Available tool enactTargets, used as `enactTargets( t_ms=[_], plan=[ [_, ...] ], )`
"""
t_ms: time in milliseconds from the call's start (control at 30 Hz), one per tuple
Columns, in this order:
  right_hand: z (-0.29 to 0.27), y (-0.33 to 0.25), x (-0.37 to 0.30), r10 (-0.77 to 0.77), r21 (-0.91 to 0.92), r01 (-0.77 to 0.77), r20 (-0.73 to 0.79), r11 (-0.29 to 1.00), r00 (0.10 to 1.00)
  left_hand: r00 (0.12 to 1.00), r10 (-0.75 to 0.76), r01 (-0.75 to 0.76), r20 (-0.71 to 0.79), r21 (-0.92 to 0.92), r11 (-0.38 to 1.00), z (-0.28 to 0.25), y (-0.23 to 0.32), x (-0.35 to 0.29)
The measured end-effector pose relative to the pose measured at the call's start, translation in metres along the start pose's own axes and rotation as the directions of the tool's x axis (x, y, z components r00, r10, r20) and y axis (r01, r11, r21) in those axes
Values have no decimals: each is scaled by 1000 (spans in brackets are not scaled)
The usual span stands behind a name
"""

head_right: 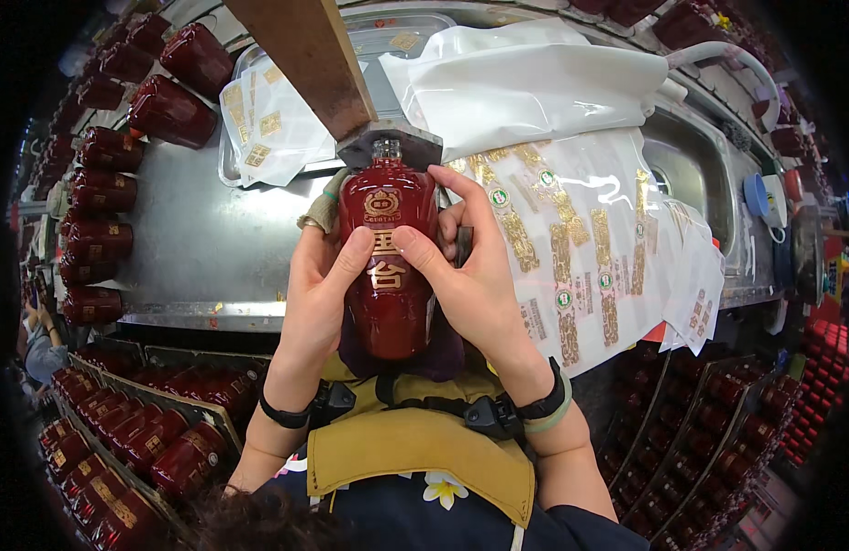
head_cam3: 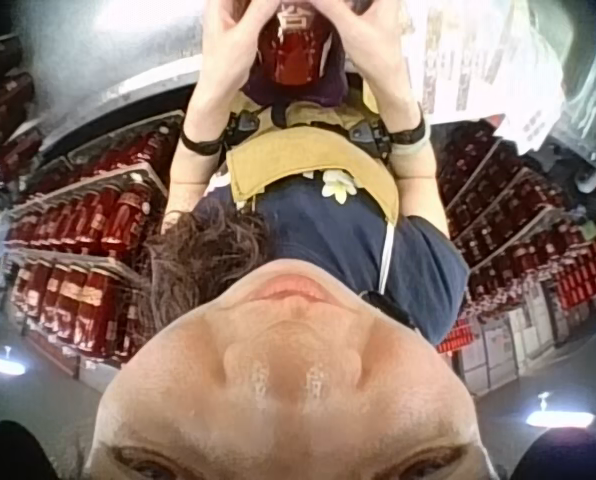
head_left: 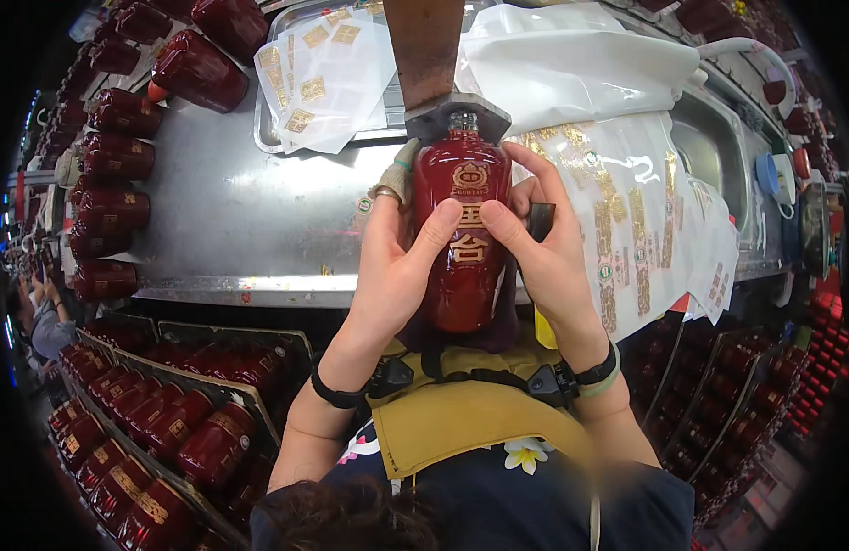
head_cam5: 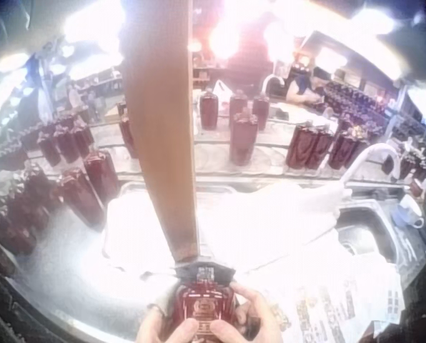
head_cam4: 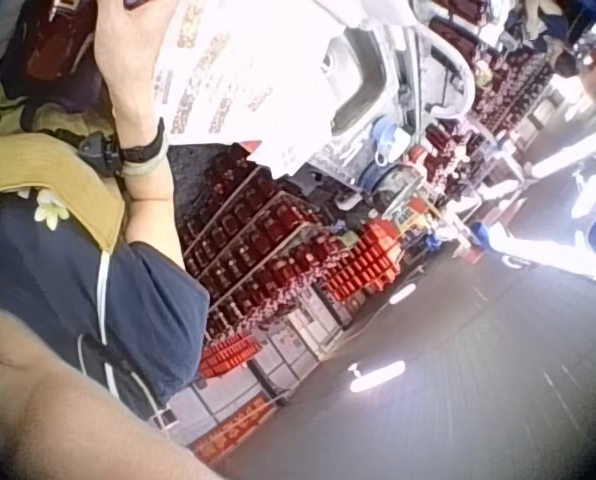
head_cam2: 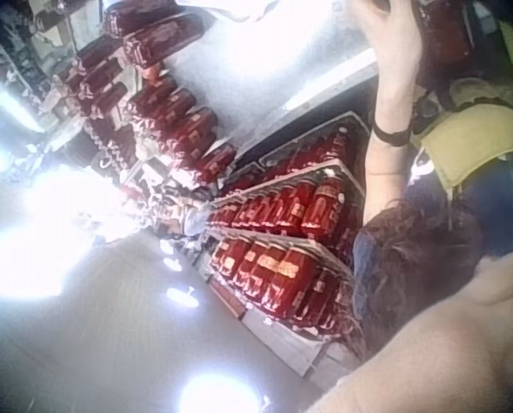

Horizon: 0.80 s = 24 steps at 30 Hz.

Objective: Applying and smoothing product labels and decorative stickers onto red bottles in a factory production line.

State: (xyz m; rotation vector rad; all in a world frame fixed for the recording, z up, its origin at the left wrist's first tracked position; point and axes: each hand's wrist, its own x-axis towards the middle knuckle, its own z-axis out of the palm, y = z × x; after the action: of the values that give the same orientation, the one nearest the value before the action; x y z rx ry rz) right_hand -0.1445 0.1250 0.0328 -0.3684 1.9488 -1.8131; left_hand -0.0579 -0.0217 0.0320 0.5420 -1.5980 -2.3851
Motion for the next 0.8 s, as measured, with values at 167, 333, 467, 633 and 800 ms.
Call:
enactTargets(
  t_ms=[167, 333, 467, 633, 800],
  plan=[
    [-2, -2, 1, -6, -4, 6, 4, 1000, 1000, 1000, -27, 27, 3, -20, 999, 0, 1, 0],
    [-2, -14, 13, 66, 100, -68, 26, 993, 998, 998, -60, 59, -10, -72, 996, 1, 5, 1],
    [3, -11, 21, 41, 54, -40, -11, 998, 999, 1000, -10, 10, -1, -42, 999, 3, 4, 1],
    [3, -11, 21, 10, 41, -10, -12, 999, 1000, 999, 34, -34, -1, 38, 999, 4, 2, 1],
    [-2, -26, 23, 33, 96, -34, 6, 995, 999, 1000, 18, -18, -4, 10, 1000, 6, 4, 2]
  ],
)
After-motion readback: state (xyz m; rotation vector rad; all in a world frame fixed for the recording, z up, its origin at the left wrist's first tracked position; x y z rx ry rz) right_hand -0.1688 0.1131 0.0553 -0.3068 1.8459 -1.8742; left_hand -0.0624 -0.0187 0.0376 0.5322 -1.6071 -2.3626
